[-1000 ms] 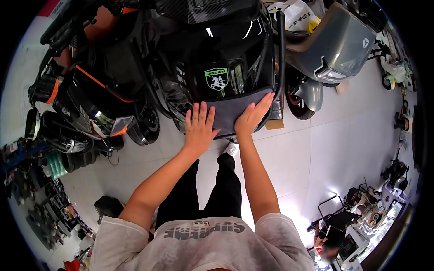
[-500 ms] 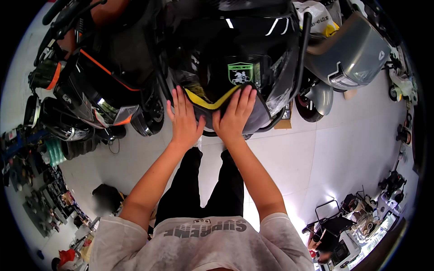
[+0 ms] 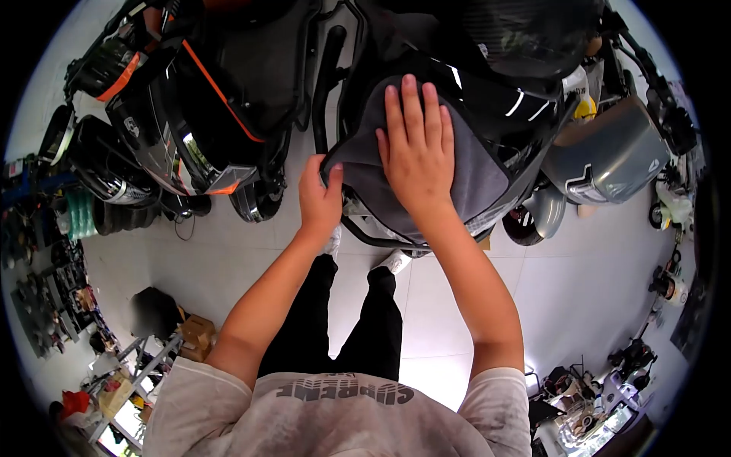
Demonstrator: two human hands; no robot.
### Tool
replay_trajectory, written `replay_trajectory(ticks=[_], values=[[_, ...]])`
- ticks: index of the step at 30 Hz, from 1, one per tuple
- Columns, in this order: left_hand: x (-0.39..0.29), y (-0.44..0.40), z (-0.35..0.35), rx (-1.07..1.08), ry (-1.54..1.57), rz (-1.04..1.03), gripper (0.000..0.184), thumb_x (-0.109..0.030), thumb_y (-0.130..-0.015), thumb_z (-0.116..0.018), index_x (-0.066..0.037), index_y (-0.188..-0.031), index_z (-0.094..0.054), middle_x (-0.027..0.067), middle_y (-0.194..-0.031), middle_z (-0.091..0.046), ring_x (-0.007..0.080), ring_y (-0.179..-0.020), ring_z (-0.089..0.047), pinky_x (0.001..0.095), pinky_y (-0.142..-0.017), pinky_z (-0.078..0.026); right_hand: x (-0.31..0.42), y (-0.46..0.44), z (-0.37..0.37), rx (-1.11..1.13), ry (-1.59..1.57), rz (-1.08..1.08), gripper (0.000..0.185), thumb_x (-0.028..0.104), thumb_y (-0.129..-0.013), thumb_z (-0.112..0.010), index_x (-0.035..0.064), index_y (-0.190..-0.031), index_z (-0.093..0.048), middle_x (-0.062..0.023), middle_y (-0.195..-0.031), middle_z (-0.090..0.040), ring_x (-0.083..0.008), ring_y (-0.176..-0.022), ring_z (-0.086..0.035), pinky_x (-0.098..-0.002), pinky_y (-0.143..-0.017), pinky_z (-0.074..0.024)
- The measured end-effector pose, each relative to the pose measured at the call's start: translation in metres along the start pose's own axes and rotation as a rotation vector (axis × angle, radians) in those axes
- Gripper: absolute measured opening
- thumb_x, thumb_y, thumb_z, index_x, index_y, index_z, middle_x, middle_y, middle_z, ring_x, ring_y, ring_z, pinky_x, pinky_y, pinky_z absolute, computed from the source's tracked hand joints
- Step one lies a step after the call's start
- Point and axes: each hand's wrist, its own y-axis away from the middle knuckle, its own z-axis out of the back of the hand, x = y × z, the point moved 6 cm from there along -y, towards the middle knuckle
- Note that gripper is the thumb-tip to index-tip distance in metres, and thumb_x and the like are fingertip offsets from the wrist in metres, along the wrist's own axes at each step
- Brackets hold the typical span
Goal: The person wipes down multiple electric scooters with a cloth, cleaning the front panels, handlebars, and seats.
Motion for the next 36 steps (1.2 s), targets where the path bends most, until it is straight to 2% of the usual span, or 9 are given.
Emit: replay_trajectory(ticks=[6,12,13,14,19,23,26,31,36], values=[[-0.031,-0.05,0.046,-0.107,0.047,-0.135,0.026,-0.024,-0.103,-0.061,0.0,-0.11,-0.056,0.0151,-0.086,-0.063,0.0233,-0.08,-0.06,0.0363,-0.078,-0.049,0.011,-0.059,0.0,-0.019,0.064,0.013,0.064,0.033,-0.094,-0.063,0.0067,-0.152,-0.049,-0.0127,-0.162,-0.04,-0.0331,-0.151,-0.035,-0.0464,-0.122,-0.029],[-0.079,-0.143,0.085,-0.092,-0.091,-0.392,0.025,-0.02,-0.101,-0.061,-0.001,-0.117,-0.057,0.0217,-0.097,-0.067,0.0419,-0.092,-0.065,0.0407,-0.084,-0.051,0.02,-0.111,0.003,-0.242,-0.029,-0.043,0.057,0.029,-0.093,-0.064,0.0028,-0.142,-0.055,-0.0189,-0.153,-0.048,-0.0421,-0.143,-0.04,-0.0532,-0.119,-0.0318],[-0.073,-0.161,0.085,-0.082,-0.163,-0.419,0.028,-0.025,-0.102,-0.062,-0.002,-0.118,-0.058,0.015,-0.094,-0.067,0.0247,-0.091,-0.066,0.0347,-0.085,-0.051,0.024,-0.114,0.002,-0.249,-0.041,-0.03,0.055,0.026,-0.091,-0.065,0.0006,-0.139,-0.057,-0.0207,-0.15,-0.05,-0.0425,-0.142,-0.041,-0.0531,-0.119,-0.0318],[-0.068,-0.177,0.084,-0.083,-0.159,-0.421,0.028,-0.025,-0.102,-0.062,-0.002,-0.118,-0.058,0.015,-0.094,-0.067,0.0247,-0.091,-0.066,0.0347,-0.085,-0.051,0.026,-0.114,0.002,-0.251,-0.037,-0.028,0.055,0.026,-0.091,-0.065,0.0006,-0.139,-0.057,-0.0207,-0.15,-0.05,-0.0425,-0.142,-0.041,-0.0531,-0.119,-0.0318],[-0.045,-0.241,0.054,-0.02,-0.232,-0.505,0.028,-0.025,-0.098,-0.065,-0.009,-0.12,-0.061,0.0195,-0.111,-0.066,0.0408,-0.108,-0.063,0.0438,-0.091,-0.051,0.043,-0.09,-0.012,-0.015,0.018,-0.02,0.059,0.022,-0.088,-0.065,-0.0054,-0.14,-0.054,-0.0231,-0.15,-0.049,-0.0409,-0.142,-0.042,-0.0507,-0.121,-0.0304],[-0.055,-0.184,0.032,-0.456,-0.228,-0.352,0.063,-0.029,-0.089,-0.075,0.0,-0.135,-0.045,0.0254,-0.131,-0.044,0.0421,-0.122,-0.047,0.0468,-0.108,-0.036,0.05,-0.077,-0.019,0.05,0.103,-0.072,0.066,0.019,-0.086,-0.065,-0.0088,-0.144,-0.049,-0.0227,-0.156,-0.044,-0.04,-0.148,-0.036,-0.0499,-0.123,-0.0263],[-0.061,-0.139,-0.011,-0.04,0.1,-0.281,0.062,-0.036,-0.096,-0.07,0.005,-0.137,-0.046,0.0278,-0.133,-0.05,0.0424,-0.127,-0.05,0.0464,-0.107,-0.041,0.049,-0.072,-0.03,0.01,0.065,-0.131,0.067,0.019,-0.089,-0.06,-0.0101,-0.148,-0.045,-0.0225,-0.158,-0.041,-0.0397,-0.152,-0.03,-0.0512,-0.125,-0.0216],[-0.078,-0.158,-0.025,-0.015,0.131,-0.32,0.063,-0.039,-0.097,-0.069,0.006,-0.136,-0.049,0.0286,-0.131,-0.056,0.0416,-0.123,-0.056,0.0447,-0.104,-0.045,0.031,-0.055,0.015,0.014,-0.47,-0.007,0.06,0.01,-0.083,-0.064,-0.0025,-0.14,-0.054,-0.0214,-0.153,-0.047,-0.04,-0.146,-0.039,-0.0521,-0.122,-0.0273],[-0.108,-0.167,-0.026,-0.158,-0.024,-0.409,0.056,-0.045,-0.095,-0.071,0.004,-0.12,-0.059,0.0259,-0.106,-0.069,0.0445,-0.103,-0.066,0.0475,-0.086,-0.052,-0.074,-0.001,0.058,-0.344,-0.226,-0.318,0.045,0.015,-0.091,-0.065,-0.0007,-0.132,-0.058,-0.0209,-0.14,-0.054,-0.0384,-0.129,-0.049,-0.0502,-0.113,-0.0349]])
